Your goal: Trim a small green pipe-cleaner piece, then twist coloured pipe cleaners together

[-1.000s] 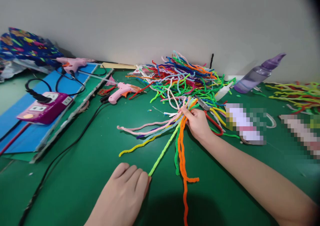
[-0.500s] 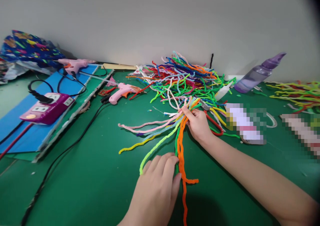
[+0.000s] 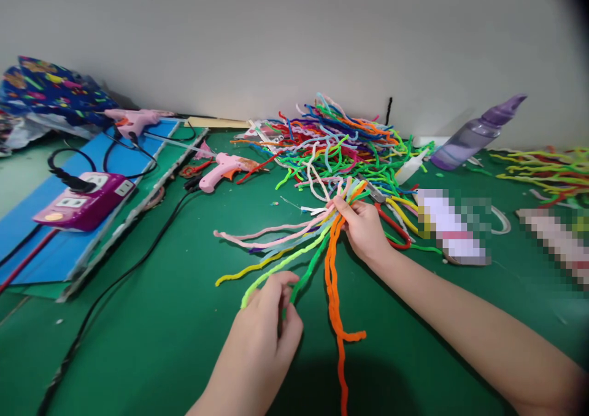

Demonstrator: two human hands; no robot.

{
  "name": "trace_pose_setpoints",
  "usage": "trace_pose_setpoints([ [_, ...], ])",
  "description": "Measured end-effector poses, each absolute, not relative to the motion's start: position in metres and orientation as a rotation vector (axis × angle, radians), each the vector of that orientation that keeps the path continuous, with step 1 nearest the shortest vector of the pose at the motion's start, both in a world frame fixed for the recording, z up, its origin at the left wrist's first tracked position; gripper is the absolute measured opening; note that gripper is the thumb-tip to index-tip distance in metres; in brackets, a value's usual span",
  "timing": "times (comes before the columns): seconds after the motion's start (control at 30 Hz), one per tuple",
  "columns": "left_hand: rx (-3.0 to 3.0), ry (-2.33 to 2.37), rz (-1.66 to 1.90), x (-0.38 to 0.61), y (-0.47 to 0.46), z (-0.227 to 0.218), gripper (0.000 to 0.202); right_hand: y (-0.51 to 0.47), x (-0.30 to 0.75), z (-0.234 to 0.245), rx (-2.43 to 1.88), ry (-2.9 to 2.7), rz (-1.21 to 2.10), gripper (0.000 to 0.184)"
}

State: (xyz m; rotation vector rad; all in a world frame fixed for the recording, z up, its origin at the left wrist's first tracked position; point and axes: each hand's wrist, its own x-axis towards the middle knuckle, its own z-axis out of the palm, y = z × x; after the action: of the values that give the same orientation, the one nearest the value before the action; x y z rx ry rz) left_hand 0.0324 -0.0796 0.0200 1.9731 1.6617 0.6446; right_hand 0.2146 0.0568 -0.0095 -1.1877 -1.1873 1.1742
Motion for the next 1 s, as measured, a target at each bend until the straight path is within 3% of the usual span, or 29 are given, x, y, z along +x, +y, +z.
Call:
trace_pose_setpoints([
  [0.6,2.506,1.662,0.436,0.007,-0.080,0.014,0.013,0.050,0.207,-0.006,-1.150,-1.082,1.247,0.033],
  [0.8,2.667,1.767,0.557,0.015,-0.089,0.020,0.025,0.052,0.210,-0.011,-1.186,-1.197,1.156,0.035],
  [1.0,2.566,1.531,0.577,0.030,-0.103,0.026,0.010,0.058,0.215,-0.018,-1.226,-1.194,1.147,0.038],
])
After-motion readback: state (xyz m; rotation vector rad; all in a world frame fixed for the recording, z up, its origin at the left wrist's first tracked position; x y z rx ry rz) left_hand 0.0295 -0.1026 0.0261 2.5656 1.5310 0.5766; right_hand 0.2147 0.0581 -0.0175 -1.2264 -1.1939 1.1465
